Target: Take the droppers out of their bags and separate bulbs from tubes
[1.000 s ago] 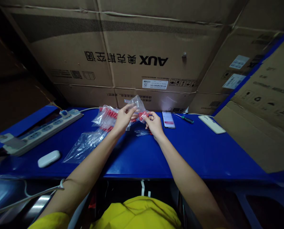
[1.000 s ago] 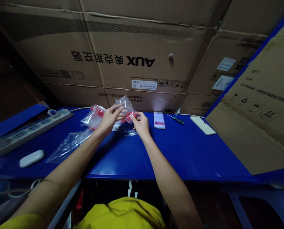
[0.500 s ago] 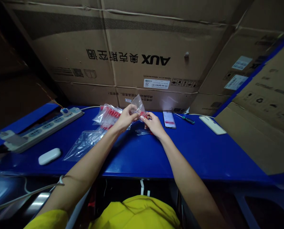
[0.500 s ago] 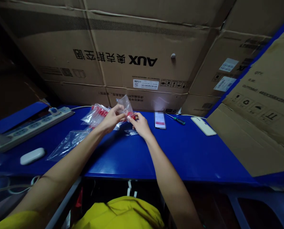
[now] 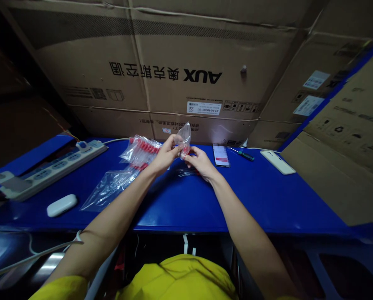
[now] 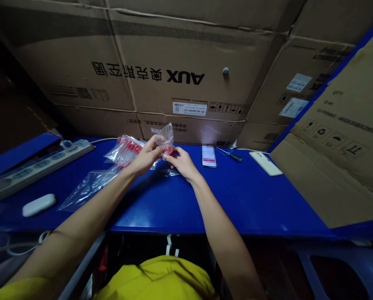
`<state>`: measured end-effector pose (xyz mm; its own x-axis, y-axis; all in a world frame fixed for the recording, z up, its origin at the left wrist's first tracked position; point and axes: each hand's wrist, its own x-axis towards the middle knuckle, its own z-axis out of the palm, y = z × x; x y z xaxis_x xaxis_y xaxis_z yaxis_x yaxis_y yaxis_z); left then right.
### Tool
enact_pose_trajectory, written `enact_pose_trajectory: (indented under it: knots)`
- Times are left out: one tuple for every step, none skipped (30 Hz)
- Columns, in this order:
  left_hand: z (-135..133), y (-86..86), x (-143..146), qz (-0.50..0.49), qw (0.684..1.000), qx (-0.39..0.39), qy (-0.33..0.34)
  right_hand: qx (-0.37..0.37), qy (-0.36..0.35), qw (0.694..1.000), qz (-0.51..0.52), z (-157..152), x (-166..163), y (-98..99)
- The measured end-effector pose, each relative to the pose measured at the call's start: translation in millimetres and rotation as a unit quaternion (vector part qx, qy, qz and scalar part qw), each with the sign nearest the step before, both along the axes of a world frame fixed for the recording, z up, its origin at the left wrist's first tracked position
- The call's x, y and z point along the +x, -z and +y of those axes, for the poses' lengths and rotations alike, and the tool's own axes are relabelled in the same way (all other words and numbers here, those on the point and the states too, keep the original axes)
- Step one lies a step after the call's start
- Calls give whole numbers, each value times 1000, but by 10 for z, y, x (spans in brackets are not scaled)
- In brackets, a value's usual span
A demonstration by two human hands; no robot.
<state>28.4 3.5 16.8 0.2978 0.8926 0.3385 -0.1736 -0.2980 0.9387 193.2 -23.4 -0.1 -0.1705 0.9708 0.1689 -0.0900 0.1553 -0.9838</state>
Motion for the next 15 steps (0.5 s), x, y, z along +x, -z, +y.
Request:
enact_pose_trajectory:
  knots:
    - [-3,7,10,4,1000,1,-5,1,0,1000,5,-7,-1,-7]
    - [-5,12,20,13,1000,10,-16,0,-1,1000,8,-12,3,-12]
    - [-7,14,27,26,999,29,-31,-3,-2,1000,7,-15,12,-15]
    - [-8,13,32,46,996,56,-48,-10,-1,1000,3,-16,23,-15]
    - [-10,8,33,69,992,87,-63,-18,4,1000,-6,-15,34,-13]
    - [-11,2,31,93,986,118,-75,-27,14,999,-16,-13,43,-8]
    - [-13,-5,26,116,979,146,-84,-34,25,999,-23,-10,47,-1]
    - [-13,-10,20,133,973,167,-88,-37,31,999,-26,-7,45,7]
    - [-13,-14,15,144,969,179,-89,-37,33,998,-24,-3,38,15]
    - [-13,-16,10,147,968,182,-86,-35,33,999,-18,0,25,23]
    - [-11,-15,8,145,970,179,-82,-33,34,999,-8,3,10,31]
    - [-8,-12,9,140,972,171,-78,-34,37,999,2,6,-6,37]
    - [-5,-8,11,132,975,162,-76,-38,42,998,12,10,-19,42]
    - [-2,-4,16,125,977,154,-78,-43,47,998,20,13,-27,45]
    - [1,2,21,117,978,149,-84,-49,49,997,27,16,-29,45]
